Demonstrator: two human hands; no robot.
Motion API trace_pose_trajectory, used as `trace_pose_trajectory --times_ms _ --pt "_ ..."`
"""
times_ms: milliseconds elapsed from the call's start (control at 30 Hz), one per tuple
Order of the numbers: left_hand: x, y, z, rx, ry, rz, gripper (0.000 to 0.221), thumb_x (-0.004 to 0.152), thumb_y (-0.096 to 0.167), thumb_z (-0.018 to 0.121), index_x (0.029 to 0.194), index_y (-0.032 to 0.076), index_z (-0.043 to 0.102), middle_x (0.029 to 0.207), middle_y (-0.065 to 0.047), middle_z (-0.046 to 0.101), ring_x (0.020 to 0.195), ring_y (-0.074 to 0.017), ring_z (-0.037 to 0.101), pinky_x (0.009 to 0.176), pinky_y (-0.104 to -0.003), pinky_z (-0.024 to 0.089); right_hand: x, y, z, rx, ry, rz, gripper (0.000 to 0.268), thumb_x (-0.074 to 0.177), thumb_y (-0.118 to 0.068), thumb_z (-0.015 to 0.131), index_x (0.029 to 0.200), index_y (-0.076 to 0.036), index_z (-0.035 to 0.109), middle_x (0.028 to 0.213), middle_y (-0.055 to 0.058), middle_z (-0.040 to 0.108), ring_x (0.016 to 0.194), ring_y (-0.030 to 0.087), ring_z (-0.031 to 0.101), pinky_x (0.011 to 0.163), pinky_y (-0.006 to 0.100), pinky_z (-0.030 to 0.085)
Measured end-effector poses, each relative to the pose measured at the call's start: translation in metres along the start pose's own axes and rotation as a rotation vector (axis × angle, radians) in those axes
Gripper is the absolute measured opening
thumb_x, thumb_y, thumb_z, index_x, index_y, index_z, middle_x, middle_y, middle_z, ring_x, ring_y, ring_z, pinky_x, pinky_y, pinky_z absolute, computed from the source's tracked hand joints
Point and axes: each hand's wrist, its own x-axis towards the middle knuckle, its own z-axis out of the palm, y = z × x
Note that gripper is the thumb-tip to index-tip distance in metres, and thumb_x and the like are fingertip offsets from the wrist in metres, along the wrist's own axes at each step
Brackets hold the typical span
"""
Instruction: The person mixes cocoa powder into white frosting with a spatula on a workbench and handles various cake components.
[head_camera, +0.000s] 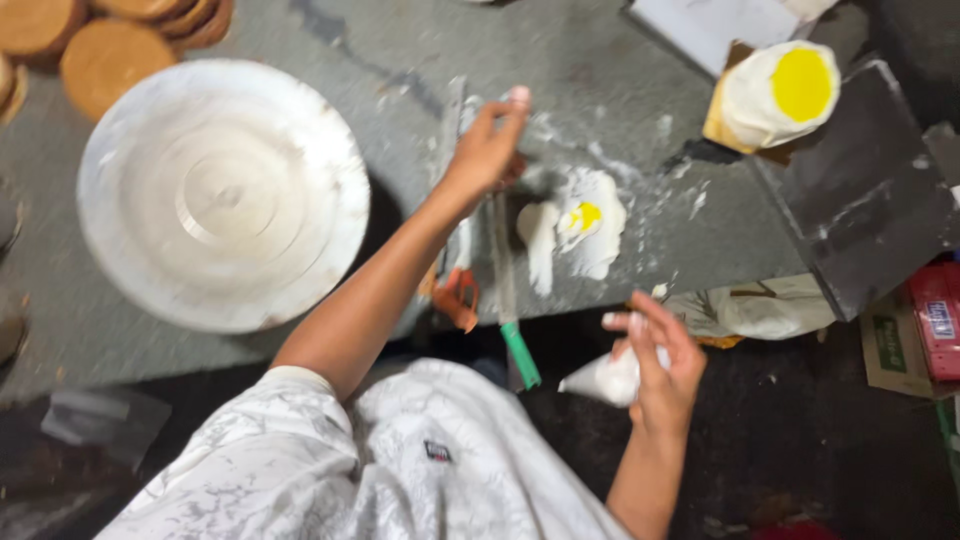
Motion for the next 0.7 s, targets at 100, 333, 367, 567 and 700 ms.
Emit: trace_pose_trajectory --times_ms 100,333,367,567,700 --pt "-0.078 0.033 -0.023 0.006 -0.218 -0.073 0.089 0.081 0.084 0.035 0.112 0.006 0.064 0.067 -0.012 0.072 0.050 -0.0166 0.069 0.044 -0.031 0.053 0.001 -0.031 0.044 -0.051 -0.066 -0.165 0.038 0.101 -0.008 0.070 0.135 0.006 0.062 0.101 0.017 0.075 0.072 0.011 0.063 0.067 0.025 0.052" --pt "-0.202 0.064 -0.103 -0.082 -0.688 -0.360 0.097 0.077 0.084 0.020 0.121 0.008 0.062 0.081 -0.013 0.077 0.065 -0.0186 0.076 0.057 -0.031 0.060 -0.044 -0.125 0.174 -0.469 -0.296 -0.833 0.026 0.104 -0.012 0.076 0.125 0.001 0.068 0.108 0.012 0.075 0.090 0.019 0.075 0.084 0.027 0.060" --pt "-0.211 0.063 -0.113 -0.333 -0.667 -0.315 0.095 0.085 0.082 0.029 0.129 0.003 0.059 0.094 -0.010 0.074 0.078 -0.0159 0.074 0.066 -0.030 0.061 -0.050 -0.133 0.193 -0.525 -0.461 -1.016 0.035 0.095 -0.023 0.081 0.119 0.000 0.070 0.108 0.011 0.074 0.097 0.025 0.072 0.089 0.033 0.059" --pt "-0.245 0.063 -0.196 -0.711 -0.511 0.017 0.080 0.096 0.068 0.052 0.143 0.004 0.048 0.107 -0.006 0.069 0.093 -0.0132 0.069 0.074 -0.030 0.058 -0.081 -0.137 0.240 -0.509 -0.687 -1.280 0.050 0.079 -0.047 0.079 0.111 -0.009 0.072 0.116 0.008 0.072 0.114 0.036 0.061 0.108 0.055 0.046" --pt "-0.277 0.045 -0.271 -0.301 0.011 0.145 0.071 0.091 0.045 0.074 0.144 0.006 0.047 0.095 -0.006 0.068 0.082 -0.0138 0.068 0.070 -0.030 0.060 -0.043 -0.097 0.215 -0.348 -0.349 -0.880 0.036 0.109 -0.025 0.073 0.135 -0.002 0.065 0.121 0.011 0.069 0.113 0.020 0.069 0.107 0.034 0.054"
